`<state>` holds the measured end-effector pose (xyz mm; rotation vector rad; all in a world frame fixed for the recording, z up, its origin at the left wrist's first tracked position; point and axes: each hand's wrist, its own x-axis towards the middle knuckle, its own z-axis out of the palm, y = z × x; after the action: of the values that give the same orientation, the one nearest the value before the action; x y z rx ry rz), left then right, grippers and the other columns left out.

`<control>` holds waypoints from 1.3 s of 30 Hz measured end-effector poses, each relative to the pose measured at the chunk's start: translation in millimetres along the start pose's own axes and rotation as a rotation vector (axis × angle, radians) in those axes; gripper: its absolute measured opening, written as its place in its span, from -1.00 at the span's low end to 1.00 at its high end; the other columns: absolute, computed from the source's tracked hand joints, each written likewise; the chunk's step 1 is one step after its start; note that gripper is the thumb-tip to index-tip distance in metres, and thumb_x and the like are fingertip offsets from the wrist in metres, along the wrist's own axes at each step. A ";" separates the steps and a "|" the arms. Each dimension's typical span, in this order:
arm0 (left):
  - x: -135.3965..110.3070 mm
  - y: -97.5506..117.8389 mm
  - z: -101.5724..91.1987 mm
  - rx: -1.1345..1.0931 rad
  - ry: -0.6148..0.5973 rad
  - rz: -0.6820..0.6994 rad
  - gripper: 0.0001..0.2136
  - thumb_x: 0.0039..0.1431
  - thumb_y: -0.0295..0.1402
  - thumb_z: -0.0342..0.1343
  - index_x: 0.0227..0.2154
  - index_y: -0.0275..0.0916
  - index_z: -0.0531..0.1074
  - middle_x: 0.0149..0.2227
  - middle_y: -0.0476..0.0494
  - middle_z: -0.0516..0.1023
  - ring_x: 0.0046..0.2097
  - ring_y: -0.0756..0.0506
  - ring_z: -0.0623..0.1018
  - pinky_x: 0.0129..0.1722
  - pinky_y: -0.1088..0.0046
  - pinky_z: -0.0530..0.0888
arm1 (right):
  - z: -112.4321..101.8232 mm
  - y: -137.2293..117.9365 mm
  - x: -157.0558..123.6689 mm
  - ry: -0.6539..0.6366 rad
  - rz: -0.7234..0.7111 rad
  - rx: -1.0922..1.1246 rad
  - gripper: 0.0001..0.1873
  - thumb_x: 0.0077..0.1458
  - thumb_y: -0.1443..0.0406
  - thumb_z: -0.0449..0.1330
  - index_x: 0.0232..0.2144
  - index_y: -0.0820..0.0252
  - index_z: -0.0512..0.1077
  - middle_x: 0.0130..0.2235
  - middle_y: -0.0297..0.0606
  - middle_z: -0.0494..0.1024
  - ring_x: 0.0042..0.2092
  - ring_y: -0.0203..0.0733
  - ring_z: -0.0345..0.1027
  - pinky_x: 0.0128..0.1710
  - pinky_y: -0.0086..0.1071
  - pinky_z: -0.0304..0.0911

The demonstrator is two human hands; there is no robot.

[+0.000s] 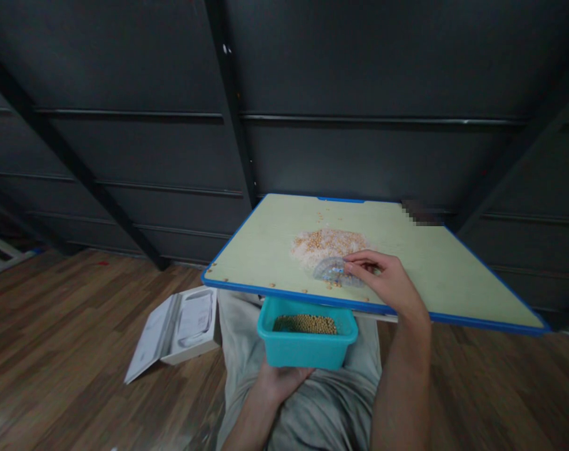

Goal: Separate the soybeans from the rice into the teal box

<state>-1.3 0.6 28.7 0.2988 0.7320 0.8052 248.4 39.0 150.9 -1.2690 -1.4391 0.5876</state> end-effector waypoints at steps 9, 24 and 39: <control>12.3 -6.7 -19.3 -0.027 -0.053 -0.032 -0.66 0.40 -0.03 0.11 -0.05 -0.04 0.72 0.03 -0.13 0.83 0.22 -0.35 0.71 0.43 0.00 0.44 | -1.5 2.8 -0.6 0.040 -0.029 -0.006 -0.81 0.13 0.14 0.46 -0.27 0.09 0.76 -0.24 -0.17 0.80 -0.25 -0.03 0.63 -0.23 -0.19 0.48; 11.2 -7.6 -16.9 -0.089 -0.016 -0.045 -0.74 0.32 -0.21 0.21 -0.03 -0.12 0.66 0.12 -0.20 0.80 0.23 -0.33 0.69 0.38 0.08 0.51 | -2.2 2.7 -0.4 -0.039 -0.002 -0.003 -0.84 0.14 0.15 0.46 -0.26 0.06 0.76 -0.25 -0.21 0.80 -0.25 -0.05 0.64 -0.24 -0.20 0.46; 14.6 -11.0 -25.6 -0.223 -0.024 -0.082 -0.70 0.47 -0.25 0.01 -0.03 -0.08 0.68 -0.07 -0.15 0.85 0.04 -0.31 0.78 0.33 0.03 0.56 | -1.7 0.0 -2.4 -0.090 -0.012 -0.002 -0.85 0.15 0.14 0.48 -0.28 0.05 0.76 -0.27 -0.22 0.80 -0.25 -0.03 0.67 -0.24 -0.21 0.50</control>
<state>-6.3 3.5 -2.3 0.0772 0.6212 0.7955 249.7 36.4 150.5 -1.2484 -1.5205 0.6429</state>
